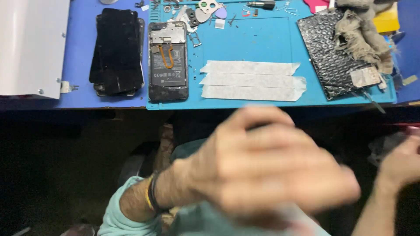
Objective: The person wipes a cracked smartphone screen with a cloth, then applies three strips of white tape across the screen. They lift the taped screen, use scissors to trim the tape edges, and continue trimming the tape strips.
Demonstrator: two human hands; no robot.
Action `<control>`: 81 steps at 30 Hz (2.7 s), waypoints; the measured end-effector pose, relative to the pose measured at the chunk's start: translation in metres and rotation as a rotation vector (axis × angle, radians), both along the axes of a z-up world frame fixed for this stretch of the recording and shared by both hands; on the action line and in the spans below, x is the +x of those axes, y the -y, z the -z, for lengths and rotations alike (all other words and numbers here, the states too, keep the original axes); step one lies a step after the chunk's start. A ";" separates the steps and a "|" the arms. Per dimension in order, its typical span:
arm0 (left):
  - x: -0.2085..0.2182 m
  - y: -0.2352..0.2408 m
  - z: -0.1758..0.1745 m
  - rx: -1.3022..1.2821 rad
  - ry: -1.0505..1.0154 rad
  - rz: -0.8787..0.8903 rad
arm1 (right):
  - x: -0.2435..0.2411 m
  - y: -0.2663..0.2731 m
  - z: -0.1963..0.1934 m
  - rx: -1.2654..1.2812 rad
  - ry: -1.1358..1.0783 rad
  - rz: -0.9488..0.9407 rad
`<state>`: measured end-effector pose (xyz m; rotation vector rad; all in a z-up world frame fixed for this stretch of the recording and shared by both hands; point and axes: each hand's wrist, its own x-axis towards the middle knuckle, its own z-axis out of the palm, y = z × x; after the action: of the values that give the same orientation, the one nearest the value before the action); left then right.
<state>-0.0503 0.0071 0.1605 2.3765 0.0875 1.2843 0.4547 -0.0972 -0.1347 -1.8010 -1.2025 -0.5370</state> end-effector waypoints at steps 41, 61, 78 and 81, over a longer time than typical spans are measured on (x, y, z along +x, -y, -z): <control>-0.018 -0.085 0.008 -1.138 0.016 -0.197 | -0.206 0.002 -0.141 -0.338 -0.281 -0.567; 0.000 -0.032 0.057 -1.877 0.510 0.385 | -0.213 -0.144 -0.247 -0.746 0.492 -0.298; 0.030 -0.075 0.076 -1.579 0.487 0.102 | -0.164 -0.164 -0.271 -0.436 0.730 -0.257; 0.031 -0.073 0.077 -1.584 0.460 0.104 | -0.166 -0.174 -0.252 -0.365 0.955 -0.126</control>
<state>-0.0195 0.0805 0.0838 0.7231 0.5702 0.9887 0.2890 0.0773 0.1172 -1.7676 -2.1448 -1.2444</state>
